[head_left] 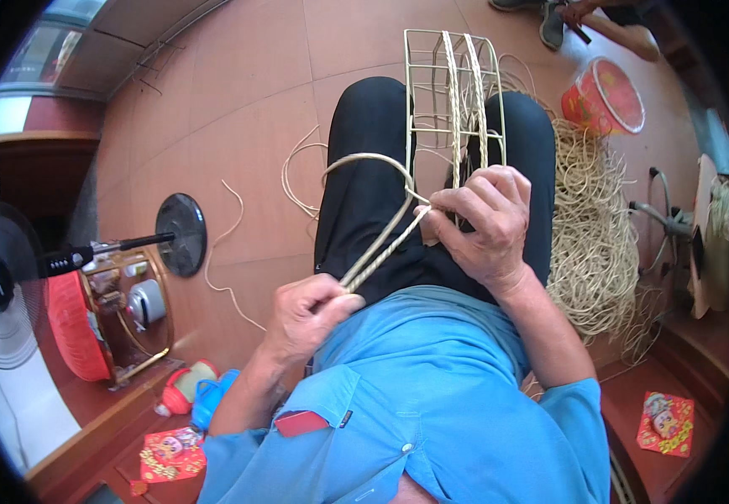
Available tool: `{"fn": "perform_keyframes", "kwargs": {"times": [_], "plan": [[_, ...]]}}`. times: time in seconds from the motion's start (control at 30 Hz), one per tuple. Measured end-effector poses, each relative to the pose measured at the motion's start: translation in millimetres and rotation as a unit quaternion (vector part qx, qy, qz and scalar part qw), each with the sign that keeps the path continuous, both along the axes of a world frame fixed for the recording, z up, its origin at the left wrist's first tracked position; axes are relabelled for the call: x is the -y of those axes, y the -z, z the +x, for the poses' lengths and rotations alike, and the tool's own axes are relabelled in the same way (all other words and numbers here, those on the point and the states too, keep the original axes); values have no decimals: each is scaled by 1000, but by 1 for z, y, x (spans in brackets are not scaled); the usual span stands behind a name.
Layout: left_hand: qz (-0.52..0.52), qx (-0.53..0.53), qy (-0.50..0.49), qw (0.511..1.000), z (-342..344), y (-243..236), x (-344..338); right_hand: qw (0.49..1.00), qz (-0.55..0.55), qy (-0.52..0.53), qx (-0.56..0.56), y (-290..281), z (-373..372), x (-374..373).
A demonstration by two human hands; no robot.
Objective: The person is weaving thin bamboo or straw strips into a circular frame to create a hand-crafted item.
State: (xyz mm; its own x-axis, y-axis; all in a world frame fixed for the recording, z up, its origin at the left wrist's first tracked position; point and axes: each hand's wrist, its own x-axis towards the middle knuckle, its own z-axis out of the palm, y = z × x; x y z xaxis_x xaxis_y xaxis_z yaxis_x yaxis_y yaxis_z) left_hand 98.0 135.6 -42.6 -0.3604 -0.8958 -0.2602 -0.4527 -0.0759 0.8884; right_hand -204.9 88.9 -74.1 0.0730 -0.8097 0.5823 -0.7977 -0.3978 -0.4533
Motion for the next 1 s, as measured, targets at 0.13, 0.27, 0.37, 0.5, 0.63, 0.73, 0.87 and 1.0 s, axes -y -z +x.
{"fn": "perform_keyframes", "kwargs": {"times": [0.13, 0.27, 0.37, 0.5, 0.63, 0.73, 0.87, 1.0], "plan": [[59, 253, -78, 962, 109, 36, 4, 1000, -10, 14, -2, -2, -4, 0], [-36, 437, -130, 889, 301, 97, -7, 1000, -7, 8, 10, -1, -4, 0], [60, 494, -300, 814, 412, 101, -18, 999, 2, -11, 30, -2, 2, 4], [-5, 546, -144, 826, 349, 94, 48, 999, 21, 0, 25, -3, 3, 2], [-164, 236, -97, 953, 81, 15, 95, 999, 26, 19, 16, -5, 1, -2], [-212, 99, 22, 972, -30, -4, 84, 999, 33, 12, 21, -4, 1, -2], [-330, 114, 21, 937, -72, 30, 81, 999, 38, 4, 17, -4, 2, -2], [-256, 117, -19, 959, -37, 33, 71, 999, 37, 3, 32, -2, -3, -4]]}}
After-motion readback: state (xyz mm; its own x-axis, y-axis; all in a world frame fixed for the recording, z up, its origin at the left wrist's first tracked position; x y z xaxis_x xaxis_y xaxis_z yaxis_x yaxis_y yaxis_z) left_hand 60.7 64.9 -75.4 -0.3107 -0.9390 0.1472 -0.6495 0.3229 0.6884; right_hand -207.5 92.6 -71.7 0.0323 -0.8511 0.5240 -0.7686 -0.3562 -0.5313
